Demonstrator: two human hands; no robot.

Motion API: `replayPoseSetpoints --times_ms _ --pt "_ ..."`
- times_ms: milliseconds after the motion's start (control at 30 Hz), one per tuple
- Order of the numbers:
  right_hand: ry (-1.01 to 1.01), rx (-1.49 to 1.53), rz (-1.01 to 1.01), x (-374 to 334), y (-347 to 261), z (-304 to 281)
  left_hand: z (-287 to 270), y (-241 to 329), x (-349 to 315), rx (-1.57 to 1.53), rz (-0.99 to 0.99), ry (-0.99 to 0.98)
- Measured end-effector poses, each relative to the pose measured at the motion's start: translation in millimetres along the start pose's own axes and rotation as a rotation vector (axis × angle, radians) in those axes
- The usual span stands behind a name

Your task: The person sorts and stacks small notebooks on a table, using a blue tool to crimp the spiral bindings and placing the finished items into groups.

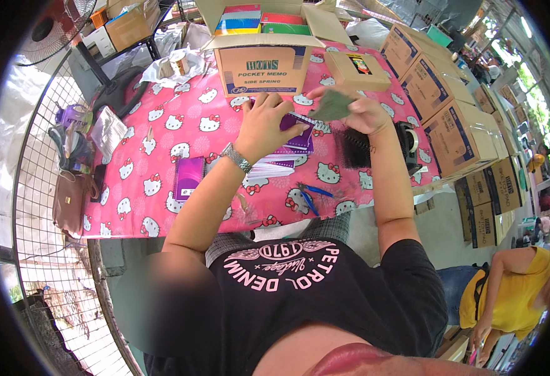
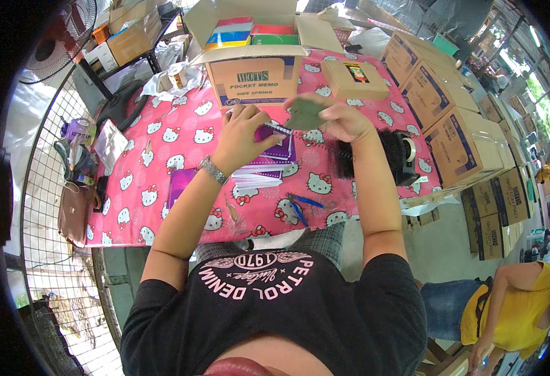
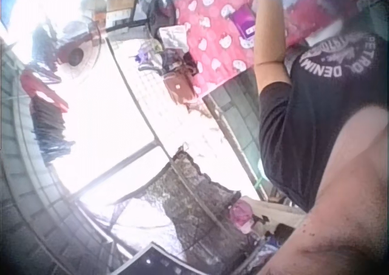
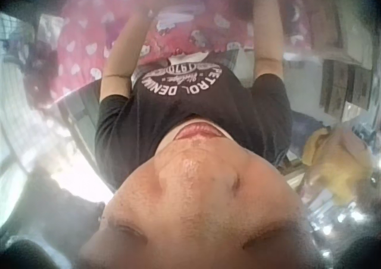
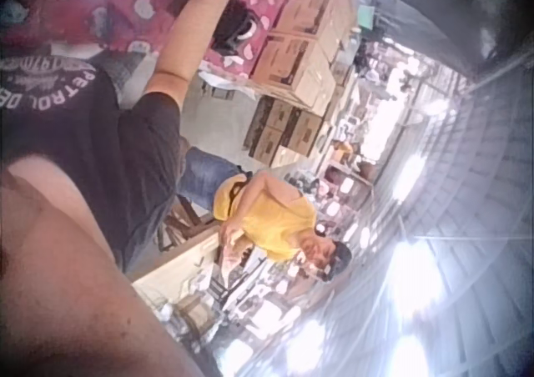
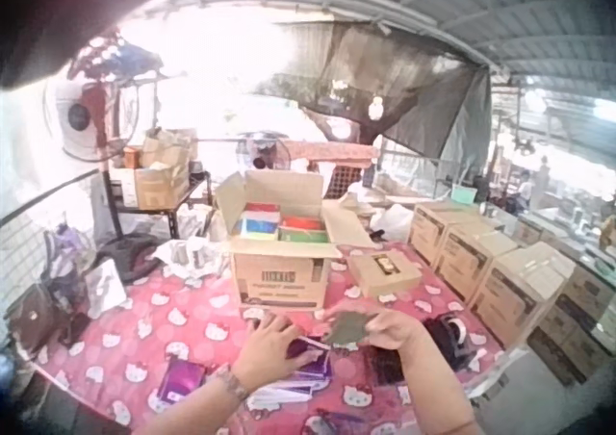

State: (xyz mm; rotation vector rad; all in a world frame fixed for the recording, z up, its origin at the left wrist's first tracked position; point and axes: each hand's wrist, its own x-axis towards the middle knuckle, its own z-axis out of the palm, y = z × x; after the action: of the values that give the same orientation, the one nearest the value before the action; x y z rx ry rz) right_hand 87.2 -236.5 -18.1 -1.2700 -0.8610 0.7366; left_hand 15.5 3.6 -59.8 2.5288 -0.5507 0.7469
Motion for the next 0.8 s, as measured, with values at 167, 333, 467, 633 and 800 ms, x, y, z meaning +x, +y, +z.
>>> replayPoseSetpoints --times_ms 167,333,467,633,800 --pt "0.065 -0.372 0.07 7.8 1.4 -3.6 -2.3 -3.4 -0.7 -0.019 0.036 0.004" --pt "0.07 -0.208 0.004 2.8 4.0 -0.8 -4.7 -2.4 0.6 -0.026 0.035 0.012" --pt "0.126 -0.438 0.241 6.1 3.3 4.1 -3.7 -0.9 -4.3 -0.038 0.022 0.007" --pt "-0.05 0.033 -0.058 6.7 9.3 1.9 -7.5 1.0 -1.3 -0.065 0.005 -0.011" --pt "0.059 -0.067 -0.039 14.8 8.7 9.8 -11.0 -0.9 -3.0 -0.097 -0.023 0.003"
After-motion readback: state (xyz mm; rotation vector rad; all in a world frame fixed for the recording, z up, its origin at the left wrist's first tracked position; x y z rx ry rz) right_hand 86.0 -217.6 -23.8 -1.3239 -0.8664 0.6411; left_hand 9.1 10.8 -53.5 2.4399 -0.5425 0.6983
